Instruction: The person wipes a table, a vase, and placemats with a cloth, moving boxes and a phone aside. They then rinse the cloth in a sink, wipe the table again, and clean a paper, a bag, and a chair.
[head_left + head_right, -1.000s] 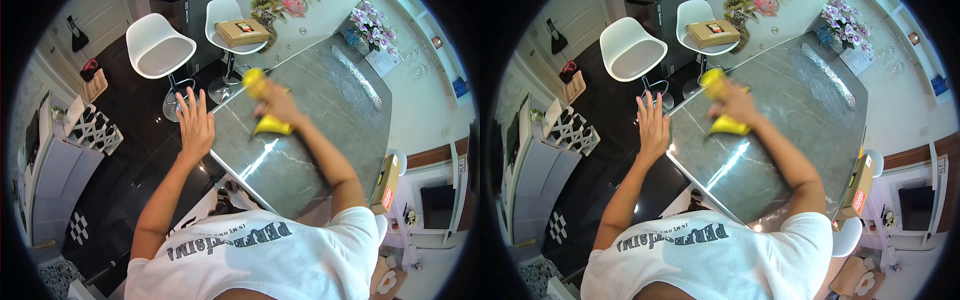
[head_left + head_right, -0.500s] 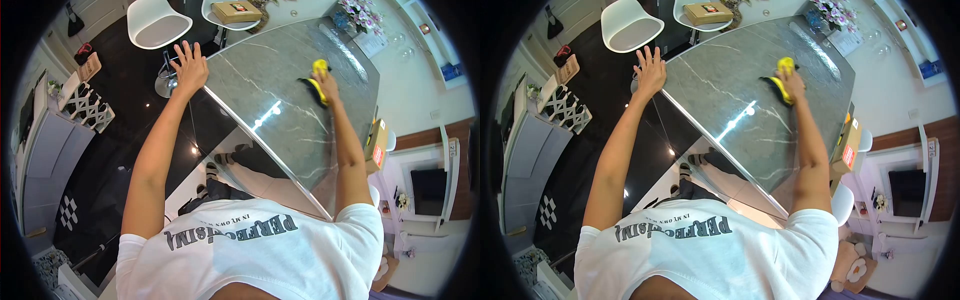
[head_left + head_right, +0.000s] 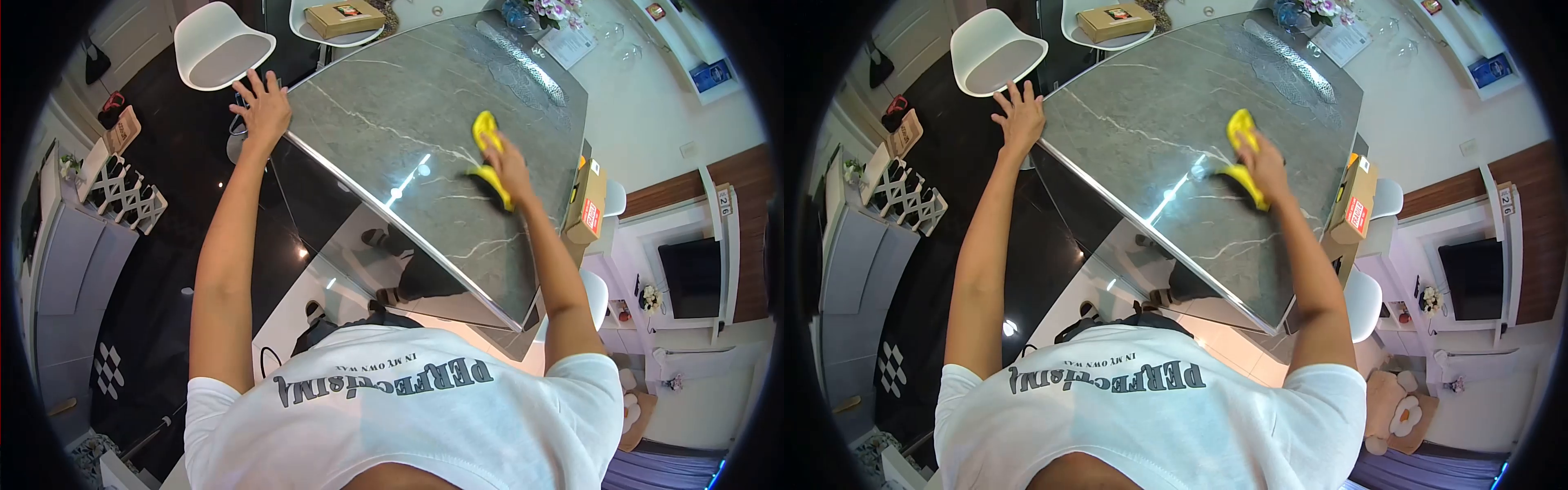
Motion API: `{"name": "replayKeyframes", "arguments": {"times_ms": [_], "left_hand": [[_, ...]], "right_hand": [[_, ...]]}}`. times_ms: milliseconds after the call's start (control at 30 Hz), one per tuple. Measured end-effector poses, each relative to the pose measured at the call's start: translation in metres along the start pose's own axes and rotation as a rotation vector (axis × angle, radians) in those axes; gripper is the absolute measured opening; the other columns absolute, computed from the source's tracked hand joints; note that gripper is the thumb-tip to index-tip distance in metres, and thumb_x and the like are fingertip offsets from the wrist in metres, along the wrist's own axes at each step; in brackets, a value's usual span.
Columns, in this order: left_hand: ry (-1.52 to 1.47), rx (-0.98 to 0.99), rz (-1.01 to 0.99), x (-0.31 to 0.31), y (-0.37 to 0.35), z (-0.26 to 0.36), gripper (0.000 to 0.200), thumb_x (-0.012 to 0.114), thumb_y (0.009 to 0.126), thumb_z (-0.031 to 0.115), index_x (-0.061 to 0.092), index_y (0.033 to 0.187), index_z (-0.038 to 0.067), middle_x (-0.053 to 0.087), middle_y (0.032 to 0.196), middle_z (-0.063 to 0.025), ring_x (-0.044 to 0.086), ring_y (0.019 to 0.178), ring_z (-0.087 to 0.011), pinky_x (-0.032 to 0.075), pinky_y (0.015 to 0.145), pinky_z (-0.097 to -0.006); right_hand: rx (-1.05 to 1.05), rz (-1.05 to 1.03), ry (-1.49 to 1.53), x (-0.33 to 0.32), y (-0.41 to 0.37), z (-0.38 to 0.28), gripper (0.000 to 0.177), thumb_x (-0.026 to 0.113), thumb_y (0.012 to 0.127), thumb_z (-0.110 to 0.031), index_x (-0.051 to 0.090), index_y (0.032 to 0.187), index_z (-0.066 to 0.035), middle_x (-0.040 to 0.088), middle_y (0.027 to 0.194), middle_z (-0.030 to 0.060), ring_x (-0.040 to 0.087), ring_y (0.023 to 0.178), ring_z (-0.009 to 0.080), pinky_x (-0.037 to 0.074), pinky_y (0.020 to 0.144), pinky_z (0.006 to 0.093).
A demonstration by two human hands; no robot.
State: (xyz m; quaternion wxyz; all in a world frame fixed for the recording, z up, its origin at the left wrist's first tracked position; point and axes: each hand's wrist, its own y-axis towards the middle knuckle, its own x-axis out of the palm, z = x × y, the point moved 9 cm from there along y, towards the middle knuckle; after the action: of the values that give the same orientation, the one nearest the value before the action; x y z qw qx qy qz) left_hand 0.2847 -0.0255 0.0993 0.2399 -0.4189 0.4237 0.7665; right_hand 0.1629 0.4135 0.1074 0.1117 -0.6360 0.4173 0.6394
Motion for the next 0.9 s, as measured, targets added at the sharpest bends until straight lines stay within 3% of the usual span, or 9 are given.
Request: {"name": "replayKeyframes", "arguments": {"times_ms": [133, 233, 367, 500, 533, 600, 767, 833, 900], "left_hand": [[-0.043, 0.034, 0.169, -0.034, -0.025, 0.052, 0.051, 0.051, 0.087, 0.021, 0.036, 0.133, 0.003, 0.018, 0.141, -0.0313, 0.011, 0.127, -0.0575, 0.019, 0.095, -0.0705], [-0.404, 0.261, 0.45, -0.065, -0.051, 0.137, 0.041, 0.059, 0.082, 0.017, 0.052, 0.119, 0.002, 0.04, 0.13, -0.029, 0.033, 0.123, -0.048, 0.027, 0.104, -0.0491], [-0.801, 0.417, 0.177, -0.06, -0.079, 0.294, 0.042, 0.063, 0.081, 0.024, 0.054, 0.118, 0.005, 0.048, 0.126, -0.0212, 0.048, 0.117, -0.0335, 0.039, 0.096, -0.0415], [-1.18, 0.396, -0.588, -0.015, -0.143, 0.467, 0.069, 0.066, 0.076, 0.04, 0.043, 0.124, -0.004, 0.05, 0.118, -0.028, 0.05, 0.113, -0.0354, 0.04, 0.095, -0.0396], [-1.09, 0.486, -0.602, -0.007, -0.163, 0.504, 0.081, 0.066, 0.075, 0.045, 0.035, 0.127, -0.008, 0.048, 0.118, -0.0307, 0.048, 0.113, -0.0375, 0.04, 0.095, -0.0403], [-0.992, 0.577, -0.608, -0.002, -0.194, 0.557, 0.093, 0.066, 0.074, 0.05, 0.027, 0.131, -0.012, 0.046, 0.119, -0.0333, 0.047, 0.114, -0.0397, 0.039, 0.096, -0.0411], [-0.79, 0.495, -0.725, 0.034, -0.217, 0.594, 0.112, 0.065, 0.071, 0.06, 0.011, 0.134, -0.016, 0.034, 0.127, -0.0382, 0.037, 0.121, -0.0448, 0.032, 0.102, -0.0421], [-0.804, 0.495, -0.666, 0.035, -0.208, 0.582, 0.111, 0.064, 0.072, 0.06, 0.012, 0.134, -0.016, 0.034, 0.127, -0.0381, 0.037, 0.121, -0.0441, 0.031, 0.102, -0.0423], [-0.816, 0.501, -0.615, 0.032, -0.2, 0.565, 0.109, 0.063, 0.073, 0.06, 0.013, 0.134, -0.016, 0.034, 0.127, -0.0379, 0.036, 0.122, -0.0433, 0.031, 0.103, -0.0425]], "right_hand": [[0.164, 0.032, -0.243, 0.024, 0.059, 0.075, 0.045, 0.039, 0.091, -0.045, 0.05, 0.126, -0.019, 0.047, 0.128, 0.0207, 0.049, 0.112, 0.0378, 0.04, 0.092, 0.0455], [0.031, -0.005, -0.062, 0.03, 0.069, 0.036, 0.048, 0.039, 0.091, -0.047, 0.049, 0.128, -0.018, 0.045, 0.131, 0.0191, 0.046, 0.117, 0.0347, 0.036, 0.097, 0.0458], [-0.28, -0.106, 0.252, 0.023, 0.021, -0.047, 0.055, 0.047, 0.086, -0.051, 0.048, 0.128, -0.015, 0.043, 0.134, 0.0155, 0.041, 0.121, 0.0325, 0.031, 0.102, 0.0422], [-0.537, -0.392, 0.504, -0.02, -0.085, -0.108, 0.061, 0.052, 0.085, -0.051, 0.046, 0.128, -0.009, 0.038, 0.136, 0.0157, 0.035, 0.126, 0.032, 0.025, 0.105, 0.0424], [-0.554, -0.513, 0.596, -0.036, -0.109, -0.113, 0.061, 0.05, 0.085, -0.051, 0.045, 0.129, -0.008, 0.038, 0.136, 0.0163, 0.035, 0.125, 0.0324, 0.024, 0.106, 0.0426], [-0.777, -0.293, 0.385, -0.061, -0.152, -0.105, 0.06, 0.049, 0.086, -0.051, 0.046, 0.128, -0.008, 0.037, 0.136, 0.0179, 0.034, 0.126, 0.0336, 0.023, 0.106, 0.0436], [-0.3, -0.329, 0.571, -0.039, -0.134, 0.017, 0.053, 0.053, 0.086, -0.037, 0.045, 0.129, -0.007, 0.035, 0.137, 0.0195, 0.031, 0.128, 0.036, 0.025, 0.105, 0.0465], [-0.236, -0.045, 0.021, -0.053, -0.133, 0.046, 0.056, 0.056, 0.084, -0.031, 0.042, 0.131, -0.006, 0.033, 0.138, 0.0203, 0.032, 0.126, 0.0376, 0.027, 0.104, 0.0449], [-0.006, -0.572, 0.381, -0.027, -0.147, 0.027, 0.061, 0.053, 0.086, -0.037, 0.035, 0.136, -0.007, 0.026, 0.14, 0.0263, 0.025, 0.128, 0.044, 0.021, 0.106, 0.0466]]}}
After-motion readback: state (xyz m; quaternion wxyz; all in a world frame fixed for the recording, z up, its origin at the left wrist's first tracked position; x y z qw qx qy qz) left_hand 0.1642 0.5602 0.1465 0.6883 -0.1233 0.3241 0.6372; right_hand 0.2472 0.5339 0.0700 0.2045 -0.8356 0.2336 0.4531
